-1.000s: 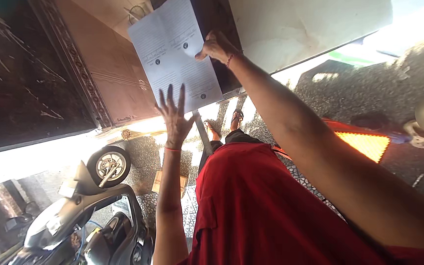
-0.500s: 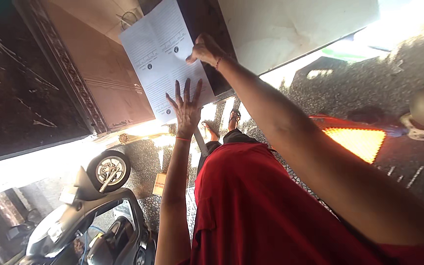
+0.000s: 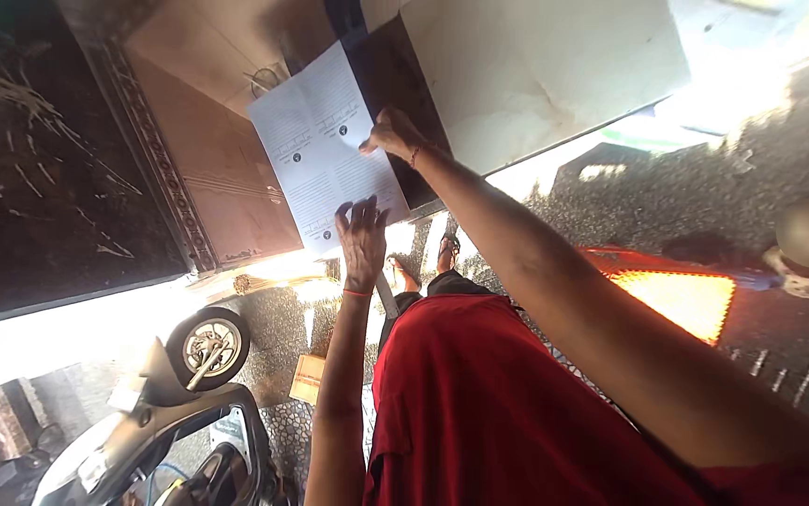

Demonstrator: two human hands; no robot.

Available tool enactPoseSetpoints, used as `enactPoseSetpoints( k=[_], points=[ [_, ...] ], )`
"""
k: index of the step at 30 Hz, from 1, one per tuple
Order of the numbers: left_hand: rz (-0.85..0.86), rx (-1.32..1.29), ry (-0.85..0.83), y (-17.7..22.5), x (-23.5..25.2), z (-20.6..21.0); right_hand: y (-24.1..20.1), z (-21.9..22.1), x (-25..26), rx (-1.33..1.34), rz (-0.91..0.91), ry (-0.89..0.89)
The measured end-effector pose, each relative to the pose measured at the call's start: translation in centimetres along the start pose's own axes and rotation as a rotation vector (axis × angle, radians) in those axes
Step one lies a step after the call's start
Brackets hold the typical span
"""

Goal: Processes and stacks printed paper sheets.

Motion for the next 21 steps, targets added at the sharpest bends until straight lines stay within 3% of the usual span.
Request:
enactPoseSetpoints(
  k=[5,10,15,18,21],
  points=[
    [-0.036,0.018,0.015,-0.4,-0.7,0.9,-0.4,-0.3,-0.8,-0.035,-0.046,0.083],
    [-0.092,-0.045,0.014,-0.6,-0.6,1.4,-1.0,-0.1,-1.5,-0.233,-0.112,0.128],
    [-0.155,-0.182,-0.036,-0.8,-0.8,-1.2,1.4,2.4,-2.5,0.003,-0.054,0.087],
    [-0.342,-0.27,0.0,-4.2,-1.9,-5.0,2.4,3.3,-4.9,0.087,-0.083,0.076],
    [-0.589,-0.438,0.136,-10.9,-2.1,-6.3,3.4,3.9,-7.4,0.051,-0.049,0.073]
  ],
)
Point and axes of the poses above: each hand's wrist, its own x-axis towards the middle knuckle, its own z-axis out of the palm, y = z × x, the point moved 10 cm from there along x, towards the middle knuckle, and after that the axes turned 12 degrees about -z, right-handed, at the moved point
